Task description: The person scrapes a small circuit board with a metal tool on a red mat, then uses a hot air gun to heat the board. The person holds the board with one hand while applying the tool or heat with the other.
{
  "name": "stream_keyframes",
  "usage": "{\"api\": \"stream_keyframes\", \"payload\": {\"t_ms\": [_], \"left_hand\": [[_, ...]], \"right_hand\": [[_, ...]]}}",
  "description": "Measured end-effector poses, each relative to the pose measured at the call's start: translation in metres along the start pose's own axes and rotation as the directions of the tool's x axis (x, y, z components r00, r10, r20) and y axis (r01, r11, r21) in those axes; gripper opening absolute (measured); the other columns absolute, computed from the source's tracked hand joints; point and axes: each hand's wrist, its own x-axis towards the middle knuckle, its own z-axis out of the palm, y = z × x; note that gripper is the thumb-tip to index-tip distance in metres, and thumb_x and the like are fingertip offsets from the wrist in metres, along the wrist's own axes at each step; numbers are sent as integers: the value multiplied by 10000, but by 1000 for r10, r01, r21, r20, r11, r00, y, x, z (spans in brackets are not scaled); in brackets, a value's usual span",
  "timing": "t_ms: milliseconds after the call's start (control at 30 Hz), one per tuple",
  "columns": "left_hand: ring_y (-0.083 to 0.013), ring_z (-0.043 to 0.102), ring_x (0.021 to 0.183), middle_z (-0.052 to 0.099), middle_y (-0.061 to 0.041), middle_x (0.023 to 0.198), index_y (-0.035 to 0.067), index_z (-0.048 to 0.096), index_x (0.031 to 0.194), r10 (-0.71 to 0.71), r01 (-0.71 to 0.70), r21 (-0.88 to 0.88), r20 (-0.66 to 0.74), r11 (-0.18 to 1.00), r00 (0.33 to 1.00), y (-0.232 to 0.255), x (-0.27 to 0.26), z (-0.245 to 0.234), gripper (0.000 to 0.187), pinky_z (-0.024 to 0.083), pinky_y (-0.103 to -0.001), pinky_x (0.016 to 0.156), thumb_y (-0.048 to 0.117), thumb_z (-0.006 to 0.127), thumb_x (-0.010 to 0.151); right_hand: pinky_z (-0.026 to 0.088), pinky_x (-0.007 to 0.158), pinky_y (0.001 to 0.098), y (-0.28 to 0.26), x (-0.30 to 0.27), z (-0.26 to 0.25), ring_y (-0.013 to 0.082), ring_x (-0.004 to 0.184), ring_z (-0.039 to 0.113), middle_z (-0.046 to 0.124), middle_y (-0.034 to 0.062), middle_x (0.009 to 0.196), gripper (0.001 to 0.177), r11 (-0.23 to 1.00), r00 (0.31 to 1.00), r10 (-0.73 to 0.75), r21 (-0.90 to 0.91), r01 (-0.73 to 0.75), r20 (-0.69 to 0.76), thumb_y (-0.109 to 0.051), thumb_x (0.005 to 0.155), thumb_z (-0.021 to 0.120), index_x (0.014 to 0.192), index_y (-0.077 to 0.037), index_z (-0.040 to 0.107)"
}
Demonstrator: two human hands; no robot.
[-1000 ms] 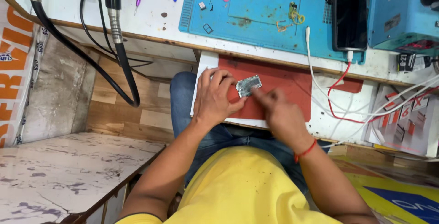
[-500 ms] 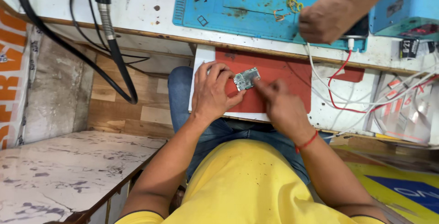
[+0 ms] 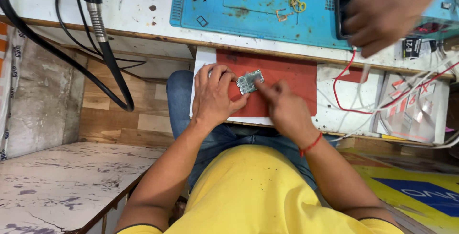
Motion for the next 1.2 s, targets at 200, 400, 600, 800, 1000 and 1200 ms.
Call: {"api": "stream_keyframes", "payload": {"t_ms": [200, 400, 600, 800, 1000, 1200], "left_hand": [[-333, 489, 1231, 593, -87, 1201, 62, 699, 1062, 28, -27, 8, -39, 1000, 999, -1, -4, -2, 478, 391, -497, 1078, 363, 881, 739], [-330, 491, 1244, 598, -86, 1198, 58, 706, 1070, 20, -20, 11, -22, 1000, 1000, 1, -7, -1, 469, 394, -494, 1072, 345, 867, 735], [-331, 494, 1238, 596, -76, 1180, 71, 702, 1050, 21, -21, 13, -32, 1000, 999, 5, -7, 0, 442, 393, -498, 1077, 332, 881, 742], [-346, 492, 1218, 599, -79, 1180, 75, 707, 1036, 18, -18, 9, -25, 1000, 1000, 4, 3, 0, 444, 400, -497, 1058, 330, 881, 717], [-333, 495, 1218, 605, -69, 1196, 85, 715, 1040, 24, -24, 36, -8, 999, 1000, 9, 4, -6, 430, 396, -492, 1051, 323, 874, 720], [-322, 494, 1221, 603, -58, 1175, 87, 717, 1024, -6, 6, 22, -13, 1000, 1000, 6, -3, 0, 435, 393, -496, 1057, 341, 877, 708]], "right_hand": [[548, 629, 504, -7, 2, -5, 390, 758, 670, 626, 141, 1059, 609, 998, 998, -66, 0, 66, 13, -31, 874, 542, 1445, -238, 590], [551, 623, 507, 2, -3, -2, 412, 719, 659, 616, 170, 1094, 664, 997, 997, -69, -42, 71, 35, -25, 831, 551, 1457, -244, 571], [538, 643, 513, -5, -2, -3, 401, 767, 666, 630, 146, 1086, 554, 997, 997, 72, -5, -72, -30, -69, 946, 553, 1466, -260, 572], [552, 657, 500, -7, -6, 6, 383, 784, 679, 633, 129, 1083, 555, 997, 997, 52, 65, -48, -63, -90, 918, 542, 1446, -258, 582], [547, 611, 508, -5, -5, 4, 388, 748, 671, 622, 124, 1072, 617, 994, 994, 104, 6, -105, 17, -75, 871, 528, 1457, -270, 553], [548, 594, 495, -7, -4, -2, 370, 727, 680, 626, 122, 1056, 603, 1000, 1000, 1, -2, -1, -16, -61, 880, 514, 1448, -254, 574]]}}
